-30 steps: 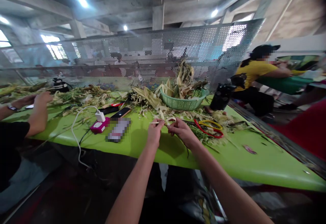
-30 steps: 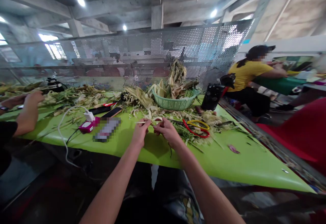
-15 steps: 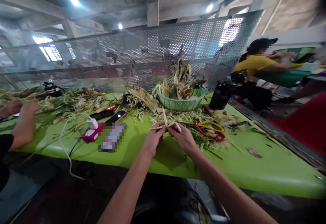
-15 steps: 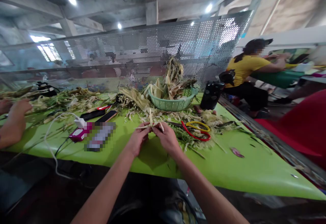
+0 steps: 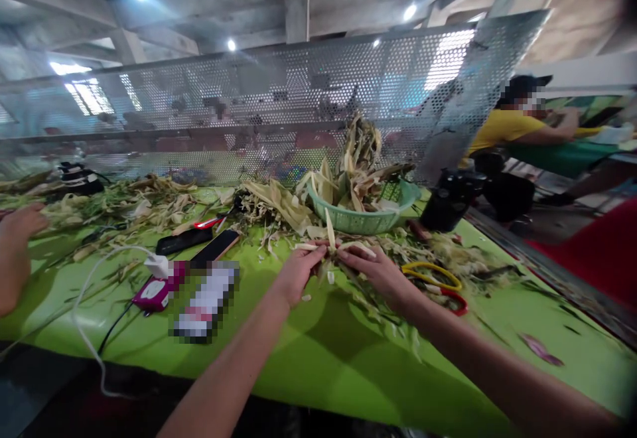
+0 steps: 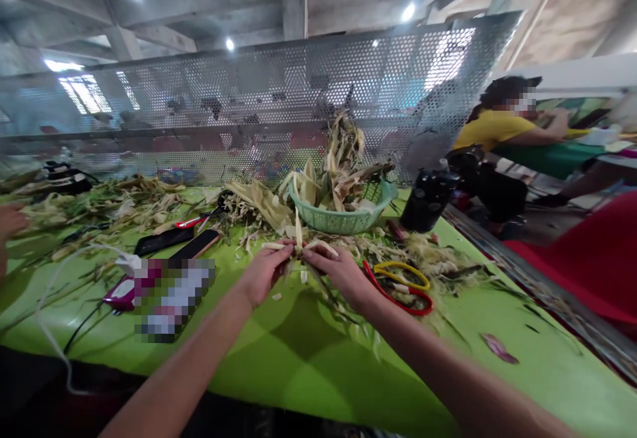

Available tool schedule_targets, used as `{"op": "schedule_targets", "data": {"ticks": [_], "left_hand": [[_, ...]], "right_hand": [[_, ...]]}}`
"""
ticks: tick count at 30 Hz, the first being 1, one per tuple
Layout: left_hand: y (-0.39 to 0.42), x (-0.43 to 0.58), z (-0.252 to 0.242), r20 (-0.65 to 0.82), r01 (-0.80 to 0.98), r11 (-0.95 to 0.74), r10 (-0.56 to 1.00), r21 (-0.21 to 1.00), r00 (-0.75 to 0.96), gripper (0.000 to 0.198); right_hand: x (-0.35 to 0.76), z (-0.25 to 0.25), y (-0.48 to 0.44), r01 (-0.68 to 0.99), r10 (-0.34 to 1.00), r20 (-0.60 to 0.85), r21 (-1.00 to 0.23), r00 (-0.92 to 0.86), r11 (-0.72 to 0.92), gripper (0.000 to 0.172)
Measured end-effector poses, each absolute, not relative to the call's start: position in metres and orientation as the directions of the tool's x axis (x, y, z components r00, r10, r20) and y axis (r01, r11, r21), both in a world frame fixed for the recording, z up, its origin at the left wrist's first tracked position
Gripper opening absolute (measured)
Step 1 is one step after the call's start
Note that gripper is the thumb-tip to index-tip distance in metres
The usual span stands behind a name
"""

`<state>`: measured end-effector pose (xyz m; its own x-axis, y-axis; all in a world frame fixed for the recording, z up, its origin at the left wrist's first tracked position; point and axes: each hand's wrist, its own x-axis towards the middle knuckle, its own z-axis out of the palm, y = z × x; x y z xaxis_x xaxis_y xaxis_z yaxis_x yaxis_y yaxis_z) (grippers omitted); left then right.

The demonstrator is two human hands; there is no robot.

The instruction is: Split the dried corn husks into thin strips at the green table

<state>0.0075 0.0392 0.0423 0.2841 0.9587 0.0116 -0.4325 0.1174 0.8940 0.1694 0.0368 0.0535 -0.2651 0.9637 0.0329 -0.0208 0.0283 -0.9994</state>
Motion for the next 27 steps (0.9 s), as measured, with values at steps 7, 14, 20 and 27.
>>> {"op": "schedule_targets", "data": {"ticks": [7, 14, 20, 27], "left_hand": [[0.071, 0.01, 0.047, 0.007, -0.29, 0.084, 0.954, 0.953, 0.298, 0.027], [0.082, 0.01, 0.03, 0.094, -0.2, -0.037, 0.955, 0.979, 0.283, 0.029], [0.078, 0.009, 0.023, -0.043, -0.261, 0.133, 0.945, 0.956, 0.324, 0.026], [0.073, 0.003, 0.02, -0.111, -0.248, 0.194, 0.943, 0.949, 0.314, 0.027]], "right_hand": [[0.18, 0.061, 0.083, 0.169, 0.97, 0.11, -0.974, -0.218, 0.149, 0.038], [0.181, 0.049, 0.099, 0.241, 0.949, 0.129, -0.949, -0.286, 0.202, 0.037], [0.182, 0.035, 0.102, 0.22, 0.943, 0.088, -0.961, -0.321, 0.165, 0.039], [0.185, 0.04, 0.099, 0.173, 0.935, 0.091, -0.972, -0.344, 0.158, 0.029]]}}
